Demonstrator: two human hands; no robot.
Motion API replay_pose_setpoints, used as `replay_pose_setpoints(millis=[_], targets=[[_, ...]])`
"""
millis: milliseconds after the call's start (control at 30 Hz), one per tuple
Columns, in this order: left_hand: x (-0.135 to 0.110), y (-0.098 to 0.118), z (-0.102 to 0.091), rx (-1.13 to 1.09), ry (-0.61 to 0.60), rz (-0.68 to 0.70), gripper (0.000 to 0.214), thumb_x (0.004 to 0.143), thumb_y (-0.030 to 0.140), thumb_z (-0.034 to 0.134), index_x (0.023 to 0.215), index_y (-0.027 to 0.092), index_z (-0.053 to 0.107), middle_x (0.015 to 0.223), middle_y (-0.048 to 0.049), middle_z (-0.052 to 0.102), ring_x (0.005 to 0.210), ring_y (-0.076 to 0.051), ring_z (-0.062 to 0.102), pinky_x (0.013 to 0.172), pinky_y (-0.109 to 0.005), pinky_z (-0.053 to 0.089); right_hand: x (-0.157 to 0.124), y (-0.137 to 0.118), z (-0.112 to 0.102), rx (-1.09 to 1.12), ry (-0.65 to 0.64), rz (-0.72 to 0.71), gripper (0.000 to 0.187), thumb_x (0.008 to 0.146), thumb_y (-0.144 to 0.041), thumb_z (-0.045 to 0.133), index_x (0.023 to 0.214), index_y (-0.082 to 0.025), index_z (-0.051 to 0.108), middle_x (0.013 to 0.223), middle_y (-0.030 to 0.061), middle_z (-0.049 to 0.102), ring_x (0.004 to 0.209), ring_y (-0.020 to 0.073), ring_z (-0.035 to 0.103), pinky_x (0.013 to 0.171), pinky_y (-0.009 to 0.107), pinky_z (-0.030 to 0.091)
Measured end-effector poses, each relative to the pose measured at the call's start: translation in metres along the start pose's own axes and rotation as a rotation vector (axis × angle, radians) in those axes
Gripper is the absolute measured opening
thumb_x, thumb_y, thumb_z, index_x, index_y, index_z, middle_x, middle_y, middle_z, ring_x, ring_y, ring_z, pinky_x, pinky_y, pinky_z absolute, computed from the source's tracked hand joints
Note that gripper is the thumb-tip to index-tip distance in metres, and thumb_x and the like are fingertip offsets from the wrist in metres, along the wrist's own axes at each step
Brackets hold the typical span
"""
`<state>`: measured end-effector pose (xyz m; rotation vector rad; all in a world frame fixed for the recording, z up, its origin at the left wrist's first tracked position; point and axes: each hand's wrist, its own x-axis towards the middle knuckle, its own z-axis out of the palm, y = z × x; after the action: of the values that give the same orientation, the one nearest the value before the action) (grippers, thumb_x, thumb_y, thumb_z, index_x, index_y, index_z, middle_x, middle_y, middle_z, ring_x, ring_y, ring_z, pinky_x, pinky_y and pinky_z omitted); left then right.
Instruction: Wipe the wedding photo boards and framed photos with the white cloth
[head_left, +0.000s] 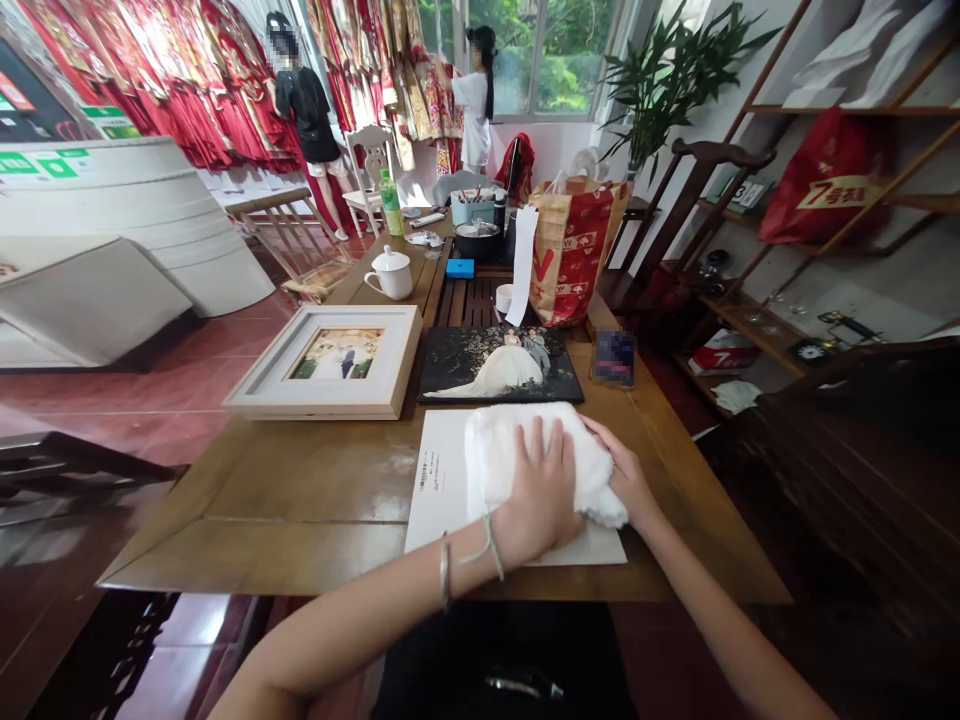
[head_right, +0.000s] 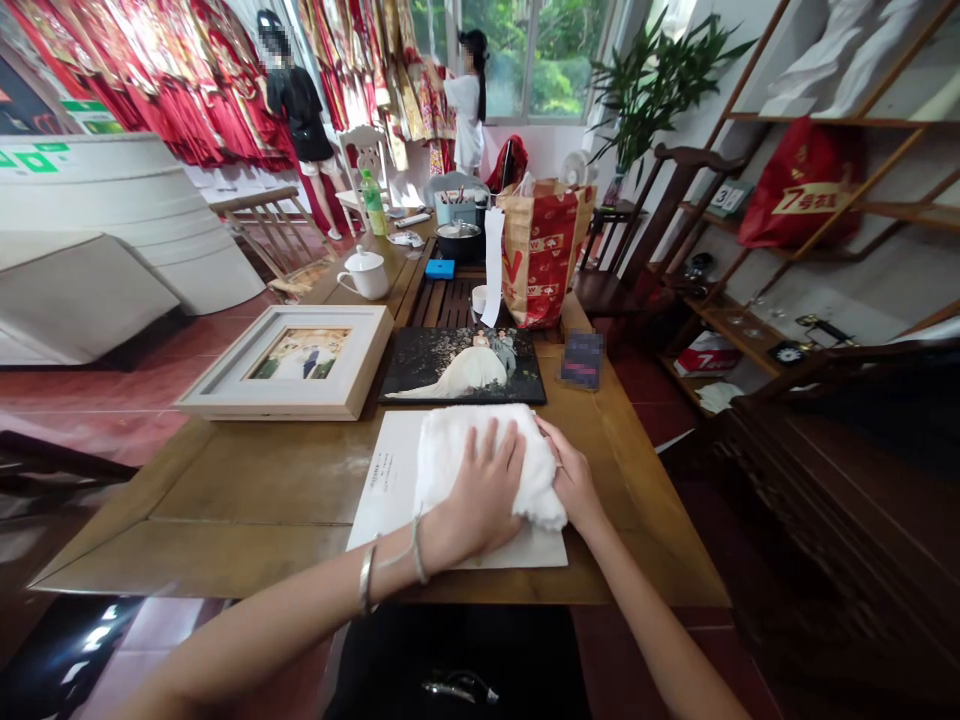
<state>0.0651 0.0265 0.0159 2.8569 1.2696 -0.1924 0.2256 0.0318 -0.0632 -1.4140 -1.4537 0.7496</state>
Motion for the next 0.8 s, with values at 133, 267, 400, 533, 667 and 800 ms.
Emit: replay_pose_setpoints(millis=[133,267,400,533,667,800], targets=[[0.032,-0.01,0.002,0.022,0.036,-0.013,0.084,0.081,0.045,0.057,0.145,0.001,0.024,0.153,-0.0227,0.016,0.139,-0.043,0.014,0.11,-0.059,0.017,0.0,0.004,-0.001,0.009,0.074,-0.027,0.044,0.09,-0.036,0.041,0.13,-0.021,0.053,0.13,0.0078,0.061,0.119,0.0273,0.057,0.099,0.04,0.046],[0.013,-0.001,0.001,0.032,0.013,0.023,0.085,0.081,0.046,0.057,0.145,0.0,0.025,0.153,-0.0222,0.017,0.139,-0.044,0.014,0.11,-0.059,0.018,0.001,0.002,0.0,0.017,0.081,-0.019,0.043,0.091,-0.04,0.043,0.128,-0.023,0.055,0.131,0.0082,0.061,0.122,0.0265,0.055,0.102,0.041,0.044],[-0.039,0.026,0.004,0.064,-0.013,0.143,0.086,0.08,0.05,0.056,0.145,0.0,0.026,0.153,-0.0221,0.018,0.139,-0.045,0.01,0.11,-0.062,0.016,0.002,-0.002,0.002,0.056,0.075,0.012,0.042,0.093,-0.044,0.041,0.126,-0.024,0.057,0.134,0.0089,0.058,0.124,0.0242,0.054,0.107,0.043,0.04],[-0.08,0.043,0.008,0.029,-0.017,0.229,0.089,0.079,0.054,0.054,0.145,0.002,0.027,0.154,-0.0205,0.015,0.139,-0.045,0.01,0.11,-0.062,0.02,0.001,-0.003,0.004,0.047,0.039,-0.024,0.04,0.091,-0.045,0.046,0.122,-0.024,0.061,0.138,0.0085,0.055,0.129,0.0238,0.049,0.109,0.042,0.037],[-0.074,0.036,0.004,-0.004,-0.049,0.202,0.086,0.081,0.052,0.053,0.146,0.002,0.025,0.154,-0.0196,0.015,0.14,-0.043,0.009,0.111,-0.06,0.021,0.001,-0.005,0.003,-0.005,0.033,-0.063,0.039,0.092,-0.044,0.045,0.122,-0.025,0.062,0.137,0.0069,0.055,0.129,0.0239,0.049,0.109,0.044,0.037],[-0.03,0.016,-0.003,0.043,-0.055,-0.004,0.089,0.081,0.051,0.055,0.146,0.0,0.021,0.153,-0.0213,0.015,0.139,-0.044,0.009,0.111,-0.06,0.019,0.001,-0.005,0.002,-0.044,0.0,-0.088,0.039,0.091,-0.041,0.047,0.123,-0.026,0.062,0.134,0.0065,0.059,0.125,0.0244,0.053,0.108,0.044,0.039]])
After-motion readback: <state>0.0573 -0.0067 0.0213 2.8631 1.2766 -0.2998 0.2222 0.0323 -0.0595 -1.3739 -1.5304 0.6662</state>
